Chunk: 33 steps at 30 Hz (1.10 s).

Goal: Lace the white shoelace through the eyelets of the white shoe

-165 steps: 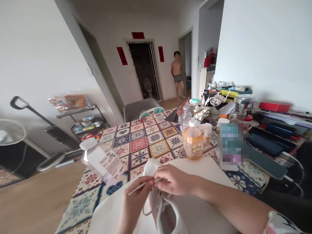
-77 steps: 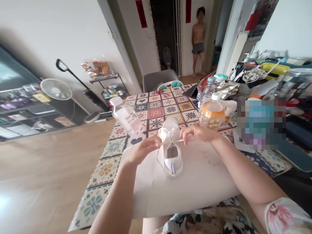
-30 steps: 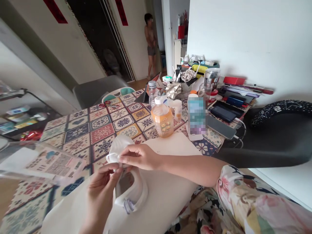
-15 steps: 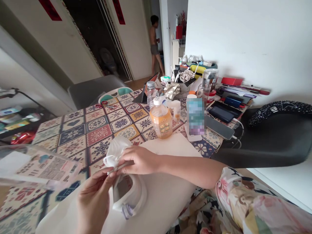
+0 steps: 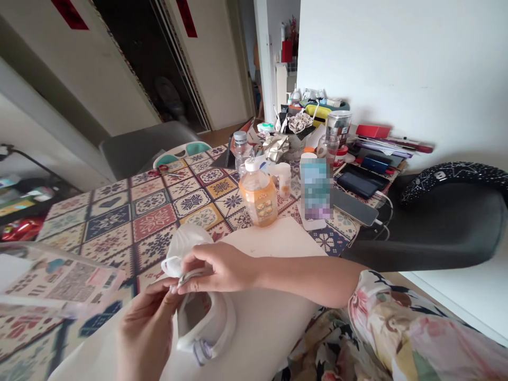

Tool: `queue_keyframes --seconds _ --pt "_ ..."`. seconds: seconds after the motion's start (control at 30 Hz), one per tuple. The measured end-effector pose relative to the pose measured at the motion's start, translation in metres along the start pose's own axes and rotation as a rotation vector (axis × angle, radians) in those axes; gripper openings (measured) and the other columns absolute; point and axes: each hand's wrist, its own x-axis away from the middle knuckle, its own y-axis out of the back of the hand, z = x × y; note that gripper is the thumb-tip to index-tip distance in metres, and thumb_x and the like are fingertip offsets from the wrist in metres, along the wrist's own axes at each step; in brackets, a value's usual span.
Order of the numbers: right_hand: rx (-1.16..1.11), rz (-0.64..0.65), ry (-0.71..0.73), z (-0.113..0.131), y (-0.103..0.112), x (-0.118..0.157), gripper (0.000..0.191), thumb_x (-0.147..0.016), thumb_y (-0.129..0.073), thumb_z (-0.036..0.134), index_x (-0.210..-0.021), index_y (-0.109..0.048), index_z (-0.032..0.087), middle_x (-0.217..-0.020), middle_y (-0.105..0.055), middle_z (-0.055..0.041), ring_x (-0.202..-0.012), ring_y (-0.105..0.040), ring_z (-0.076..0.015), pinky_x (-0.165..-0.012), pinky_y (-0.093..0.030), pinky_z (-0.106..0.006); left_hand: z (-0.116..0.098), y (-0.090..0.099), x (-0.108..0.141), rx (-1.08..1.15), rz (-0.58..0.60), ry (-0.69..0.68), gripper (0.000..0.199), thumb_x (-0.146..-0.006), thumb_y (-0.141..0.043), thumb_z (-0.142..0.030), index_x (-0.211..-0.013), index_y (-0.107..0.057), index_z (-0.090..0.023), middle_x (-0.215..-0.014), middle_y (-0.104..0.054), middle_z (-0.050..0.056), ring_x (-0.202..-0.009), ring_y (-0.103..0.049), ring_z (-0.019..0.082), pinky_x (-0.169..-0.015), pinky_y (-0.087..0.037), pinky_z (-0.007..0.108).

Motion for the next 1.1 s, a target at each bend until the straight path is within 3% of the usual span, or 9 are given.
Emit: queue_keyframes --seconds 0.1,0.2,0.43,0.63,0.83,1.0,1.1 --pt "0.127 -0.016 0.169 -0.003 -0.003 -0.001 0.007 -0.090 -0.069 0.022 -0.090 -0.064 0.017 -0.100 -0.069 -0.0058 -0.095 -0.062 -0.0134 -0.088 -0.046 -0.023 0.002 0.001 -0.003 -0.008 0.009 0.006 0.045 -0.029 -0.095 -0.037 -0.063 -0.071 -0.019 -0.061 -0.071 -0.003 -0.059 -0.063 0.010 -0.055 -0.052 0.015" --pt "0.196 0.040 0.249 -0.003 0.002 -0.003 0.010 -0.090 -0.069 0.023 -0.082 -0.065 0.019 -0.109 -0.069 -0.0070 -0.101 -0.060 -0.0129 -0.097 -0.044 -0.025 0.003 0.004 -0.010 -0.030 0.077 -0.017 0.039 -0.032 -0.094 -0.033 -0.057 -0.068 -0.018 -0.054 -0.066 -0.004 -0.054 -0.057 0.009 -0.051 -0.048 0.016" --pt "0.091 0.277 0.413 -0.003 0.019 -0.001 0.015 -0.081 -0.077 0.014 -0.072 -0.066 0.020 -0.088 -0.071 0.0018 -0.103 -0.058 -0.0137 -0.106 -0.033 -0.030 0.009 0.009 -0.030 -0.100 0.067 -0.037 0.036 -0.033 -0.089 -0.028 -0.057 -0.066 -0.017 -0.056 -0.067 -0.001 -0.056 -0.058 0.014 -0.053 -0.047 0.024" --pt "-0.132 0.388 0.334 -0.002 0.023 -0.006 0.015 -0.079 -0.076 0.006 -0.074 -0.066 0.016 -0.081 -0.066 0.0009 -0.088 -0.057 -0.0113 -0.092 -0.042 -0.022 0.017 0.014 -0.039 -0.229 0.120 -0.134 0.042 -0.045 -0.087 -0.048 -0.062 -0.061 -0.019 -0.056 -0.063 -0.003 -0.056 -0.058 0.016 -0.055 -0.046 0.026" --pt "0.000 0.360 0.221 0.012 0.031 -0.008 0.019 -0.080 -0.077 0.010 -0.086 -0.060 0.016 -0.092 -0.061 -0.0008 -0.091 -0.054 -0.0109 -0.088 -0.042 -0.019 0.017 0.028 -0.042 -0.219 0.110 -0.202 0.049 -0.046 -0.089 -0.055 -0.076 -0.068 -0.022 -0.075 -0.066 -0.003 -0.070 -0.056 0.015 -0.064 -0.047 0.023" --pt "0.079 0.311 0.109 0.011 0.029 -0.004 0.017 -0.088 -0.066 0.010 -0.077 -0.054 0.018 -0.086 -0.057 0.0006 -0.083 -0.053 -0.0104 -0.080 -0.041 -0.019 0.015 0.035 -0.035 -0.403 0.337 -0.262 0.041 -0.052 -0.087 -0.052 -0.078 -0.071 -0.025 -0.079 -0.066 0.001 -0.076 -0.058 0.021 -0.069 -0.048 0.027" --pt "-0.136 0.349 0.086 0.006 0.029 -0.003 0.015 -0.089 -0.065 0.012 -0.078 -0.057 0.017 -0.083 -0.057 0.0014 -0.084 -0.053 -0.0108 -0.082 -0.041 -0.020 0.008 0.031 -0.030 -0.486 0.427 -0.348 0.039 -0.052 -0.086 -0.053 -0.078 -0.073 -0.026 -0.082 -0.069 0.003 -0.081 -0.060 0.025 -0.074 -0.049 0.031"
